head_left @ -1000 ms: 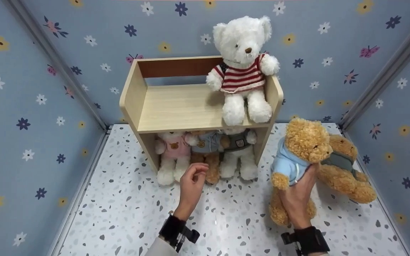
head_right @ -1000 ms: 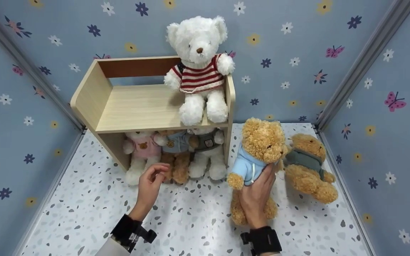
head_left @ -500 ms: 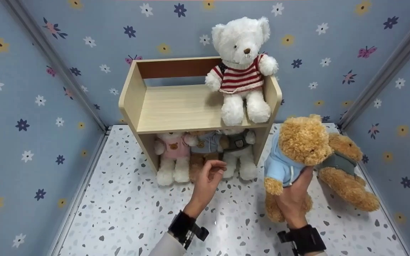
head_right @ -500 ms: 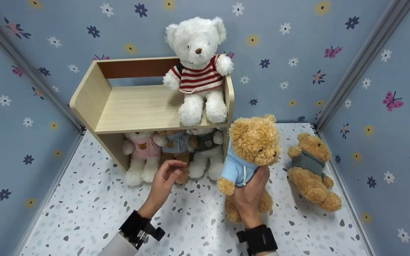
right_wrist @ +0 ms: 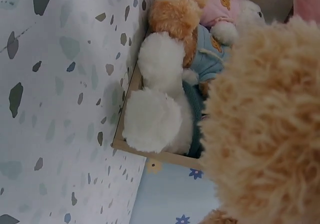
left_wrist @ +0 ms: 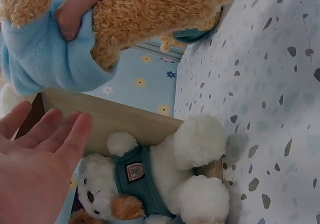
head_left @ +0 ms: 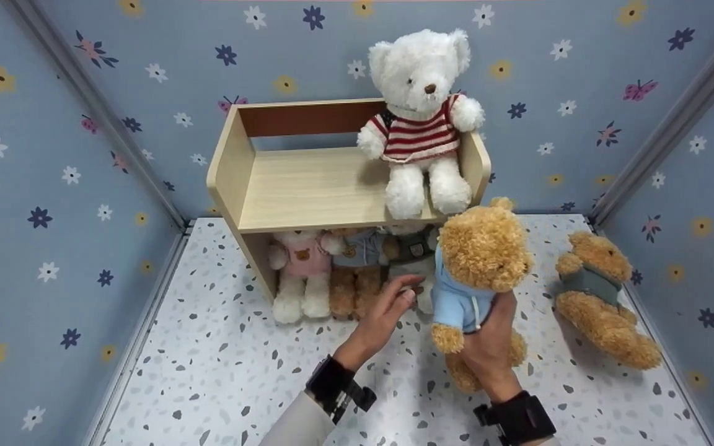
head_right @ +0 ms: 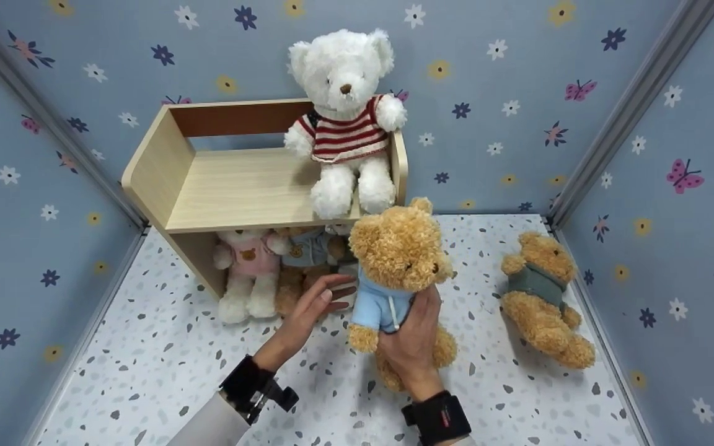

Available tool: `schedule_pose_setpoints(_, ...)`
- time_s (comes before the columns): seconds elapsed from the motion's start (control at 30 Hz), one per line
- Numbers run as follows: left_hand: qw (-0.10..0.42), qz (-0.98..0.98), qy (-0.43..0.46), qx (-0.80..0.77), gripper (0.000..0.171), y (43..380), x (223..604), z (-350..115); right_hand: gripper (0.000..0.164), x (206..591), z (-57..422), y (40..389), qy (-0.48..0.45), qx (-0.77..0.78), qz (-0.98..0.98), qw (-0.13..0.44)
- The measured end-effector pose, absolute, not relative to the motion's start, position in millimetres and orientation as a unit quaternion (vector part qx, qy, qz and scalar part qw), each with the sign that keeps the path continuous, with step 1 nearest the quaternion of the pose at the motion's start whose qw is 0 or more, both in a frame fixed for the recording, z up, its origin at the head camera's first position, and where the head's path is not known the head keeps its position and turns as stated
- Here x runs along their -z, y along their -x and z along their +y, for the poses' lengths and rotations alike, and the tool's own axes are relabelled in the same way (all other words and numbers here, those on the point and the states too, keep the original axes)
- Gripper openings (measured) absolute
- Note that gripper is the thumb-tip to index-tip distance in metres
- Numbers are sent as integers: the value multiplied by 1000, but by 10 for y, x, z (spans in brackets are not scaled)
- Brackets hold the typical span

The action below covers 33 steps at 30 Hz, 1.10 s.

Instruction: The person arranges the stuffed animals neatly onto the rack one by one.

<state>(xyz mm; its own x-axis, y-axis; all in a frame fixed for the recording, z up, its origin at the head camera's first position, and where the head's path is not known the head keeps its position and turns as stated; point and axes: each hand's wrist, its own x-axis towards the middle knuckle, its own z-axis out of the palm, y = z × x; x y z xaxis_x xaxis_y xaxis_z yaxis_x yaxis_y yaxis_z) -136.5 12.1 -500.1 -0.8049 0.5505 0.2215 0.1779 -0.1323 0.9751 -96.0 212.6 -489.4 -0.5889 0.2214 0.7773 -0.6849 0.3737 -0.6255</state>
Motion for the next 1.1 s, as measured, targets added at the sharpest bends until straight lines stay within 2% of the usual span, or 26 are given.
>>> schedule_pose_setpoints(0.1,162,643,-278,-696,57,1376,4986,136,90,5008,2125,972,-158,-510,-738,413)
schedule_pose_setpoints(0.23,191,636,-274,-695,84,1379,4949,150,103,5200,2126,995,-133,-463,-781,398)
schedule_pose_setpoints(0.4,192,654,-263,-682,117,1341,4905,140,108,5293,2107,929,-125,-375,-837,378)
schedule_pose_setpoints(0.53,179,669,-253,-675,126,1329,4894,123,109,5314,2128,862,-165,-346,-851,359)
schedule_pose_setpoints(0.6,162,672,-256,-676,121,1337,4908,124,104,5334,2143,852,-192,-346,-843,365)
schedule_pose_setpoints(0.8,105,664,-264,-692,102,1377,4987,141,75,5354,2159,878,-257,-367,-776,445)
schedule_pose_setpoints(1.0,76,697,-217,-679,81,1359,4991,82,56,5289,2183,884,-224,-436,-746,452)
schedule_pose_setpoints(1.1,78,703,-205,-677,78,1357,4978,46,57,5243,2206,889,-185,-450,-748,451)
